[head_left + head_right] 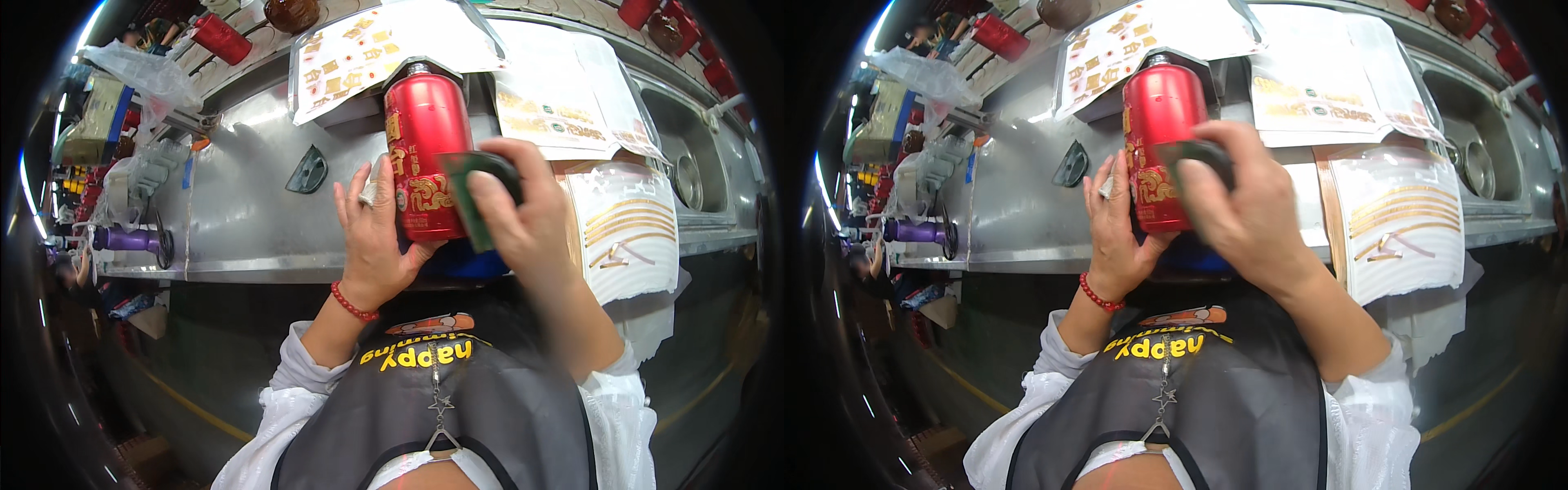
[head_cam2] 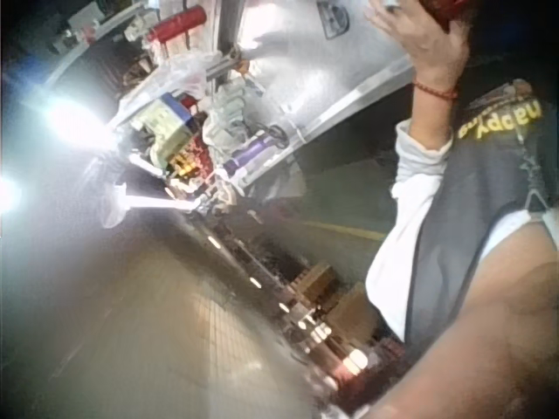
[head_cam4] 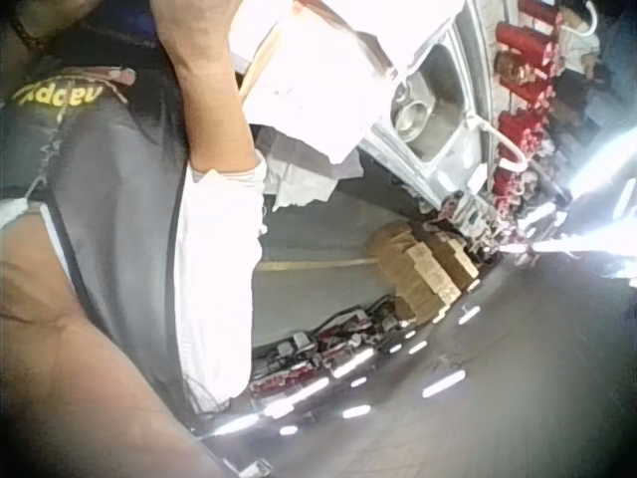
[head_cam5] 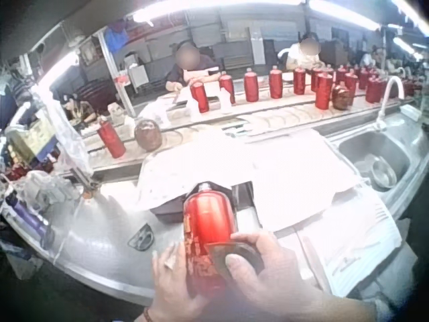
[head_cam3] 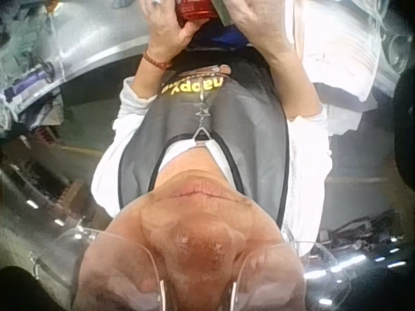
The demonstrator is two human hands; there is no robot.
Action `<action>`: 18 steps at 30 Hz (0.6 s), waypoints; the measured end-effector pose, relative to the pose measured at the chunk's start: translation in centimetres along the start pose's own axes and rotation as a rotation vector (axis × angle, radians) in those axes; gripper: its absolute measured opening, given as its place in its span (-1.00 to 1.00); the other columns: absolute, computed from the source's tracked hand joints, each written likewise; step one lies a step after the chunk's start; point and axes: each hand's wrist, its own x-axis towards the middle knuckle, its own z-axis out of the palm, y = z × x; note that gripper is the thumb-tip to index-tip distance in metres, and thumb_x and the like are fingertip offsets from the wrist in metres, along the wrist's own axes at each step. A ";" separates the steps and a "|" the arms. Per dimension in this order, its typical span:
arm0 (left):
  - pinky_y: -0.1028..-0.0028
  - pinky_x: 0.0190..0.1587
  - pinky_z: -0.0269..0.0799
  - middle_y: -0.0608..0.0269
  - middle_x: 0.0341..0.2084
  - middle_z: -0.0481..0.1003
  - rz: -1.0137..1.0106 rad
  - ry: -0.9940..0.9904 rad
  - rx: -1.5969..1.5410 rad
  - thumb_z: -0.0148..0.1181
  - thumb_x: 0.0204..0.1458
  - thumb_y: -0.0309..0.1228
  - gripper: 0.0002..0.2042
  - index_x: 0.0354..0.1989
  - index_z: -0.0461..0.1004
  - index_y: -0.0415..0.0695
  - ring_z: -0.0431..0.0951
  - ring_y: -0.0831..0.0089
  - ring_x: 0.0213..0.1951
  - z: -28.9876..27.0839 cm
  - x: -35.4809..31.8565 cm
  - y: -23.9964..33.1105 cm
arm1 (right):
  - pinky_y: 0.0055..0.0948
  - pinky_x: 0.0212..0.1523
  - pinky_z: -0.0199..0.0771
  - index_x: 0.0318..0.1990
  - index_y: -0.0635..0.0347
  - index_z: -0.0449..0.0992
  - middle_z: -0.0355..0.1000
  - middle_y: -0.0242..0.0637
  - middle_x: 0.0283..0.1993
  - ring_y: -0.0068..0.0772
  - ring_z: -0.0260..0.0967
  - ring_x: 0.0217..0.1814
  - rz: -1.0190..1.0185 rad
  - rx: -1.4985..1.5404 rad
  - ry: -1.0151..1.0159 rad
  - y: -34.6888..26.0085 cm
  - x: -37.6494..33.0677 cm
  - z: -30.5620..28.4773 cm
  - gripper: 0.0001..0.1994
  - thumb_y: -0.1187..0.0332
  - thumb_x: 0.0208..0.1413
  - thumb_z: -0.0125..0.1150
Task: The person applies decorative stickers to red beverage cans, smooths them with a green card, and wipes the cans with a white cloth. The person repeats this process on multiple cans, placing finished cans aside and retrieving new ones from the floor.
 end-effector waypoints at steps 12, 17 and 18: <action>-0.34 0.36 -0.28 -0.18 0.33 0.24 -0.037 -0.099 -0.023 0.07 0.11 0.30 0.05 0.46 -0.05 -0.44 0.06 -0.23 0.39 0.1 -0.6 -0.5 | -0.63 -0.07 0.42 0.01 0.26 0.45 0.47 -0.41 -0.17 -0.69 0.35 -0.13 0.272 0.288 -0.013 2.5 -1.9 0.9 -0.78 0.35 0.33 0.20; -0.27 0.40 -0.31 -0.12 0.34 0.24 -0.010 0.058 -0.078 0.19 0.13 0.15 -0.05 0.45 0.01 -0.39 0.06 -0.21 0.40 0.3 -0.7 -0.4 | -0.58 -0.23 0.42 -0.09 0.28 0.47 0.48 -0.39 -0.30 -0.66 0.36 -0.27 0.378 0.342 0.114 5.1 -2.4 -0.4 -0.83 0.37 0.28 0.22; -0.26 0.40 -0.32 -0.08 0.35 0.24 0.068 0.057 -0.005 0.25 0.09 0.10 -0.08 0.44 0.06 -0.32 0.05 -0.18 0.40 0.0 -0.4 -0.4 | -0.59 -0.22 0.42 -0.09 0.28 0.48 0.48 -0.41 -0.29 -0.67 0.35 -0.27 0.416 0.432 0.127 4.8 -2.7 -0.5 -0.83 0.38 0.29 0.22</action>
